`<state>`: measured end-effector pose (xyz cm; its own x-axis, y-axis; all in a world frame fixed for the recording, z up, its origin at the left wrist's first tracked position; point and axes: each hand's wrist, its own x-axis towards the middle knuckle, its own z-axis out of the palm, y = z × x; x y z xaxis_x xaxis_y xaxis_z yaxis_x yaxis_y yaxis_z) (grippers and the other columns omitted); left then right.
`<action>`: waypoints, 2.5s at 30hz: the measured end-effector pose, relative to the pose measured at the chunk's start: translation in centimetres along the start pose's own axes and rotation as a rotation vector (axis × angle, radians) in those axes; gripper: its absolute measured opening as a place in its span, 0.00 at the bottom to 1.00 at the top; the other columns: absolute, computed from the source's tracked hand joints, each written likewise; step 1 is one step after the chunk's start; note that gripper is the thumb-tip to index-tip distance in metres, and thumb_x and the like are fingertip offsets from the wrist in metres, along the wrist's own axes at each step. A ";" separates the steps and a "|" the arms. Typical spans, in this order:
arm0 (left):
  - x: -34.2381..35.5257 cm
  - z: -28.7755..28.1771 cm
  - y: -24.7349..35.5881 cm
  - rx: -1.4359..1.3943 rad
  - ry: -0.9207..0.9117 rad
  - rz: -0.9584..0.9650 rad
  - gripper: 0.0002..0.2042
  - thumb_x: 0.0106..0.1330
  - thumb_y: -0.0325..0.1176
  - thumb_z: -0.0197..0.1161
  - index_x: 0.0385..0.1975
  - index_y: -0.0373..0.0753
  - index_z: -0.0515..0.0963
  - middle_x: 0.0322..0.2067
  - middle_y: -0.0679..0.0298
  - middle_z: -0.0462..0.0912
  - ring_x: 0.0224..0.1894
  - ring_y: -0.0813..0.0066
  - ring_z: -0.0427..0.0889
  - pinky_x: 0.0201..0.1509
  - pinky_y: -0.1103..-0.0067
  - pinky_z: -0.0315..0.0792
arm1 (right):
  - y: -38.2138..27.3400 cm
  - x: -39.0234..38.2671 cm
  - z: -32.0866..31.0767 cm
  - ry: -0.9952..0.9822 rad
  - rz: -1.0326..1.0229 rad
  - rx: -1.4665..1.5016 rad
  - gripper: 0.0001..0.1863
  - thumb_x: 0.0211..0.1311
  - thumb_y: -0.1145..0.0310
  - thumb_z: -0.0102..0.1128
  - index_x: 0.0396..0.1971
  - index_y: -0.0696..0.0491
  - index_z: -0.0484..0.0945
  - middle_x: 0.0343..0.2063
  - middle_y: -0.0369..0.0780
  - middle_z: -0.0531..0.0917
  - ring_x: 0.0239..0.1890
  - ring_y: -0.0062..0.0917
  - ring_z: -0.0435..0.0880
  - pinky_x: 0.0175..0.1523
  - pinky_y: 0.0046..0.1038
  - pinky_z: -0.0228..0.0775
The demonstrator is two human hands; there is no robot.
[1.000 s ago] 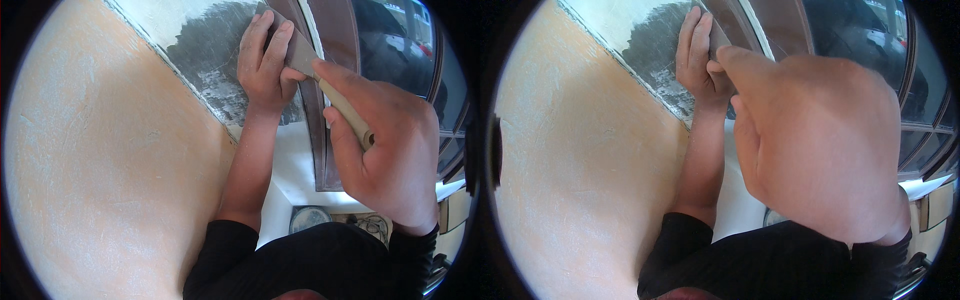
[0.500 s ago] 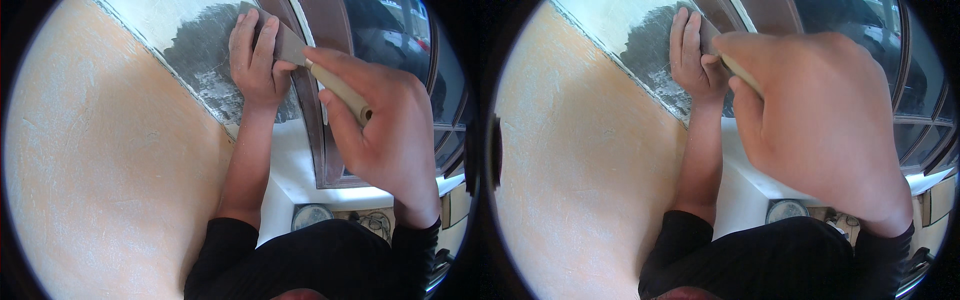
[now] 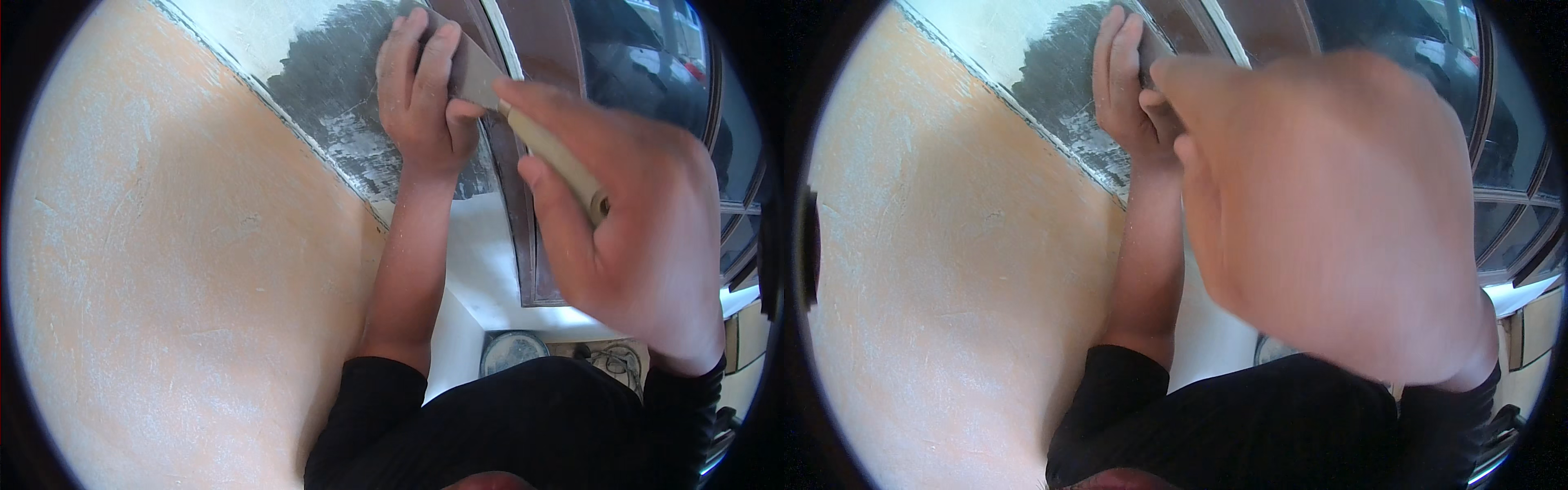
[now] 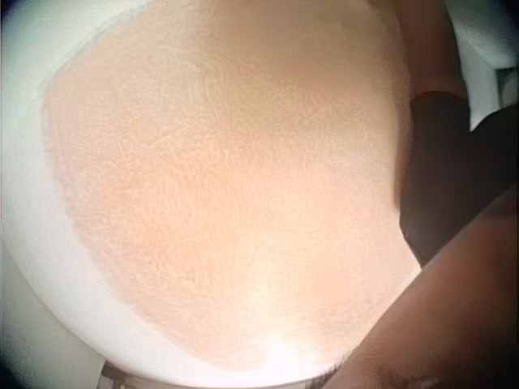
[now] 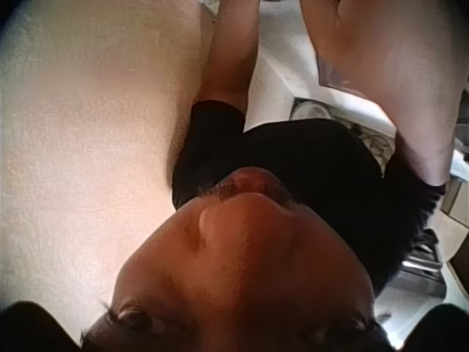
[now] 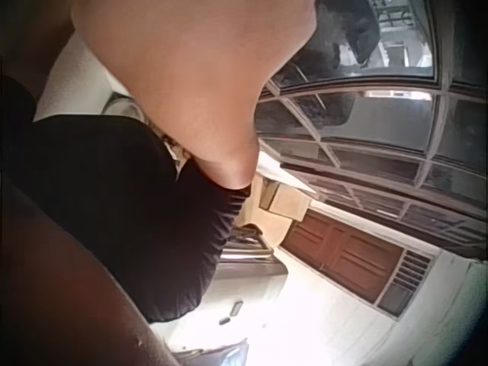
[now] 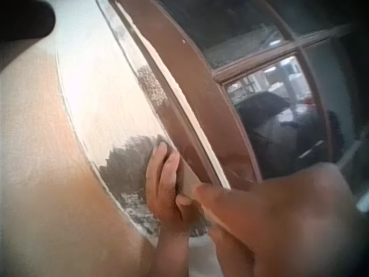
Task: Scraping and filling a cracked or unaligned surface on a wall near a window frame using a putty knife scraper.
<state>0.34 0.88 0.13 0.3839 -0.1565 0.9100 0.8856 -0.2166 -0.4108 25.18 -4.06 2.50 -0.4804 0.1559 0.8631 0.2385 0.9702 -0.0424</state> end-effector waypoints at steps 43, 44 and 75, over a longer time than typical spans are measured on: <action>-0.2 1.0 1.2 -0.122 0.037 -0.051 0.31 0.76 0.59 0.41 0.55 0.38 0.78 0.58 0.46 0.76 0.60 0.40 0.75 0.62 0.57 0.70 | 0.9 -1.3 0.1 -0.010 0.077 -0.057 0.20 0.55 0.78 0.62 0.50 0.56 0.83 0.35 0.48 0.87 0.32 0.42 0.86 0.38 0.33 0.78; -0.2 0.9 1.2 -0.115 0.025 -0.053 0.30 0.76 0.59 0.41 0.56 0.38 0.78 0.59 0.46 0.76 0.60 0.40 0.75 0.63 0.57 0.70 | 1.1 -1.2 -0.1 -0.009 0.071 -0.044 0.19 0.55 0.78 0.62 0.49 0.56 0.83 0.36 0.48 0.87 0.33 0.42 0.86 0.38 0.34 0.78; 0.0 0.9 0.9 -0.143 0.069 -0.090 0.29 0.77 0.56 0.40 0.55 0.37 0.78 0.58 0.44 0.76 0.59 0.39 0.75 0.62 0.56 0.70 | 0.7 0.3 0.2 0.062 0.039 0.040 0.18 0.56 0.77 0.62 0.49 0.58 0.83 0.37 0.51 0.86 0.35 0.45 0.86 0.41 0.34 0.78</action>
<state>1.39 1.54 -0.19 0.2813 -0.1948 0.9397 0.8675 -0.3670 -0.3357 25.05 -3.27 2.62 -0.4180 0.1832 0.8898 0.2217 0.9704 -0.0956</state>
